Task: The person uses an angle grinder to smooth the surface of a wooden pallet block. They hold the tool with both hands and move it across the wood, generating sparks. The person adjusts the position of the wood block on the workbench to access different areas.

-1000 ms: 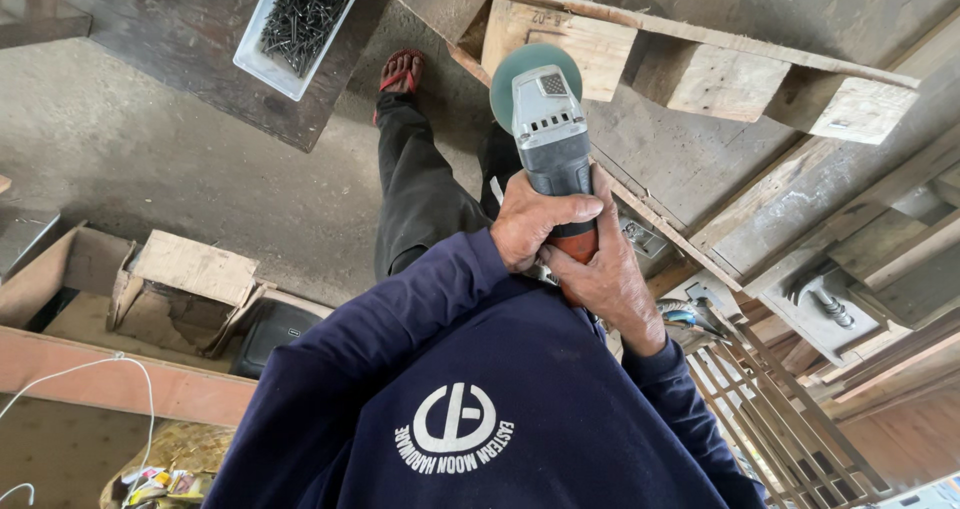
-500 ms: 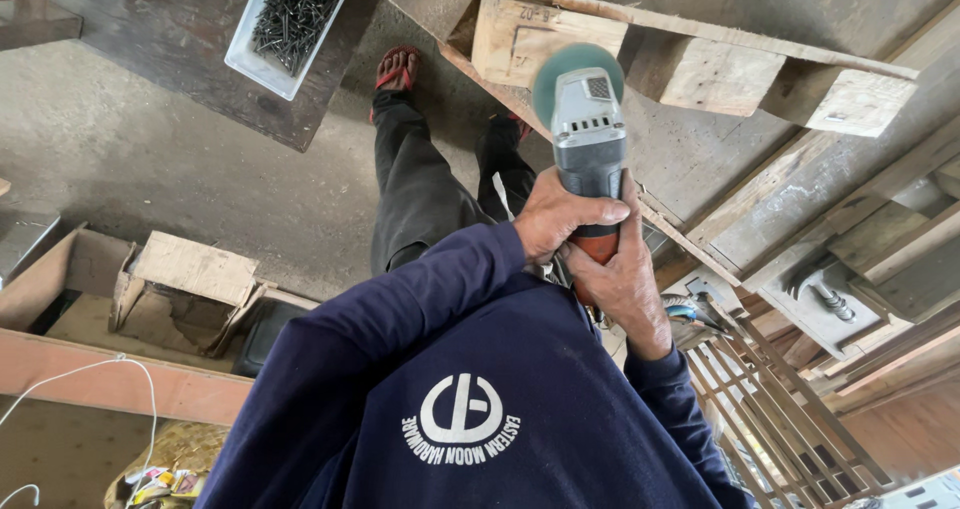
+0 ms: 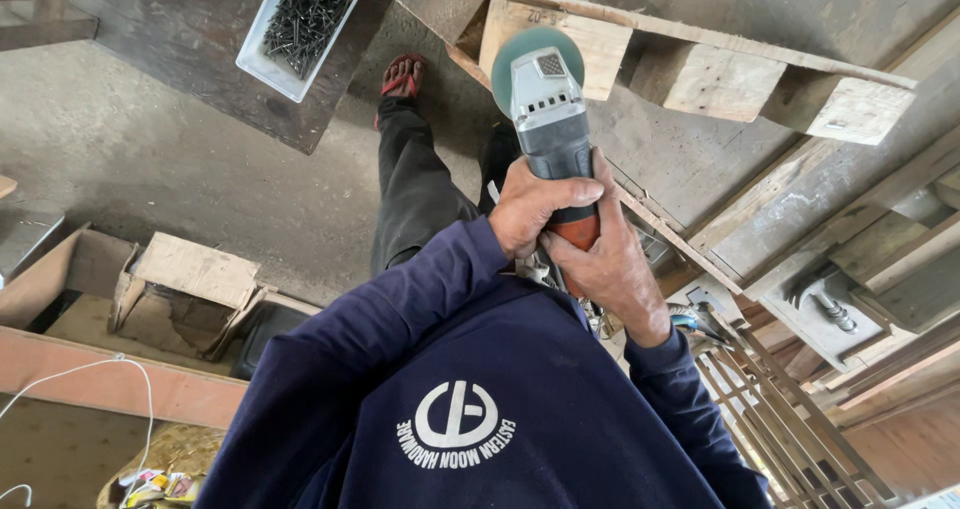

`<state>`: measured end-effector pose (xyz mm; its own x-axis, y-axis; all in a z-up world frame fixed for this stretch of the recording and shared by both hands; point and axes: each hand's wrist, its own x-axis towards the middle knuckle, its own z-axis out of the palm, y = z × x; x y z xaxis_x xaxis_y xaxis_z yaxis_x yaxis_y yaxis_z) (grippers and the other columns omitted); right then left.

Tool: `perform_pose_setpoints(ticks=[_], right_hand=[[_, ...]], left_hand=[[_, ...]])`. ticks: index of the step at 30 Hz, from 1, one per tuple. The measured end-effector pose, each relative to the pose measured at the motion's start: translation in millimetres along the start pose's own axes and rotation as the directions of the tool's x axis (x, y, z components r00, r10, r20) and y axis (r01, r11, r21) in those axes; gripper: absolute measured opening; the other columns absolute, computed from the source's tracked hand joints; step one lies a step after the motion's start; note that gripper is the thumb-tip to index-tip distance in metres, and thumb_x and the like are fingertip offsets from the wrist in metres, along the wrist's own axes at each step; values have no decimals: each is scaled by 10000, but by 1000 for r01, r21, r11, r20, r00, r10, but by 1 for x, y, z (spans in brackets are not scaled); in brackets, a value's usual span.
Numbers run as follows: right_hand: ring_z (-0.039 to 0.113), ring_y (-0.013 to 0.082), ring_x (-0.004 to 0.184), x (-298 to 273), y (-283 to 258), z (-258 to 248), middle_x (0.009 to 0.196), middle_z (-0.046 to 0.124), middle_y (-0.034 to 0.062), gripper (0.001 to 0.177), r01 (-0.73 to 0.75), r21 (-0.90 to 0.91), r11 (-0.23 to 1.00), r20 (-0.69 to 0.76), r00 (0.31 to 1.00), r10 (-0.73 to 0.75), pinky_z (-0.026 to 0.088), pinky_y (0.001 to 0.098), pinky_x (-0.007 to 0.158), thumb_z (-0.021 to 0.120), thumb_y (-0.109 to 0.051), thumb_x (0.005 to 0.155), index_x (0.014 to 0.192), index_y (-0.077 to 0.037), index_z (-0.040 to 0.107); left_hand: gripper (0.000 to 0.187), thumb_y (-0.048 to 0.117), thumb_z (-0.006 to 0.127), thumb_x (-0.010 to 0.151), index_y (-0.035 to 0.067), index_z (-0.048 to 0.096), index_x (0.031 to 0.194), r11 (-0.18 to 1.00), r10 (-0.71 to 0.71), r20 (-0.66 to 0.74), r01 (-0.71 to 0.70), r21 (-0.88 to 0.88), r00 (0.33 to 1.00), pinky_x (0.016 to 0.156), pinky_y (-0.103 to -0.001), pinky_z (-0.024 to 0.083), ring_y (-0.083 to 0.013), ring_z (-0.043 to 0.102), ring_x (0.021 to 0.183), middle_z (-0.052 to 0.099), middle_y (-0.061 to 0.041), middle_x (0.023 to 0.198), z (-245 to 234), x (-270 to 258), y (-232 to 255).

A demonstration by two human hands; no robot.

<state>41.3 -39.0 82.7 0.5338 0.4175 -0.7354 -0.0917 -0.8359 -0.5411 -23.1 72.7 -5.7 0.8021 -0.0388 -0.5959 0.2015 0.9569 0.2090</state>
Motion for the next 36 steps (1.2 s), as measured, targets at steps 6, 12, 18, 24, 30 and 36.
perform_pose_setpoints(ticks=[6, 12, 18, 24, 30, 36], right_hand=[[692, 330, 1188, 6, 10, -4, 1327, 628, 255, 1018, 78, 17, 997, -30, 997, -78, 585, 422, 963, 762, -219, 832, 1638, -90, 155], [682, 337, 1201, 3, 31, -8, 1364, 585, 266, 1022, 90, 8, 996, -49, 995, -90, 597, 424, 955, 761, -196, 846, 1648, -86, 137], [701, 334, 1140, -1, 35, -12, 1348, 576, 256, 1035, 34, 79, 996, -73, 997, -28, 628, 425, 899, 741, -174, 841, 1647, -71, 99], [726, 326, 1085, 10, 18, -10, 1268, 611, 227, 1039, 32, 32, 999, 1, 999, -33, 648, 416, 881, 745, -220, 824, 1626, -79, 99], [723, 320, 1123, 18, -5, -8, 1293, 642, 236, 1021, 33, -14, 999, 26, 999, -33, 615, 418, 932, 735, -230, 808, 1647, -100, 169], [691, 334, 1180, 15, 3, -16, 1356, 594, 257, 1032, 57, 13, 998, -5, 998, -57, 601, 421, 937, 750, -202, 831, 1647, -92, 129]], left_hand=[[340, 33, 815, 803, 2, 686, 1116, 999, -1, -16, 1, 46, 1000, 875, -369, 604, -202, 712, 915, 729, -108, 1027, 4, 12, -4], [352, 56, 837, 797, -16, 695, 1111, 994, -41, -21, 43, 99, 999, 880, -389, 612, -218, 720, 915, 733, -127, 1028, 3, 19, -20], [409, 68, 840, 764, -5, 677, 1132, 985, -81, -25, 84, 151, 996, 905, -391, 618, -219, 728, 922, 730, -127, 1032, 12, 31, -29], [367, 68, 823, 804, -18, 674, 1128, 994, -8, 14, 6, 110, 1000, 909, -402, 629, -238, 728, 910, 732, -136, 1029, 9, 17, -10], [332, 26, 807, 820, 2, 686, 1129, 998, 58, -35, -58, 11, 998, 889, -372, 597, -210, 714, 932, 733, -115, 1034, 2, 13, 8], [352, 31, 837, 797, -2, 697, 1118, 999, 11, -31, -10, 53, 999, 892, -369, 601, -202, 713, 917, 736, -108, 1027, 8, 25, -4]])
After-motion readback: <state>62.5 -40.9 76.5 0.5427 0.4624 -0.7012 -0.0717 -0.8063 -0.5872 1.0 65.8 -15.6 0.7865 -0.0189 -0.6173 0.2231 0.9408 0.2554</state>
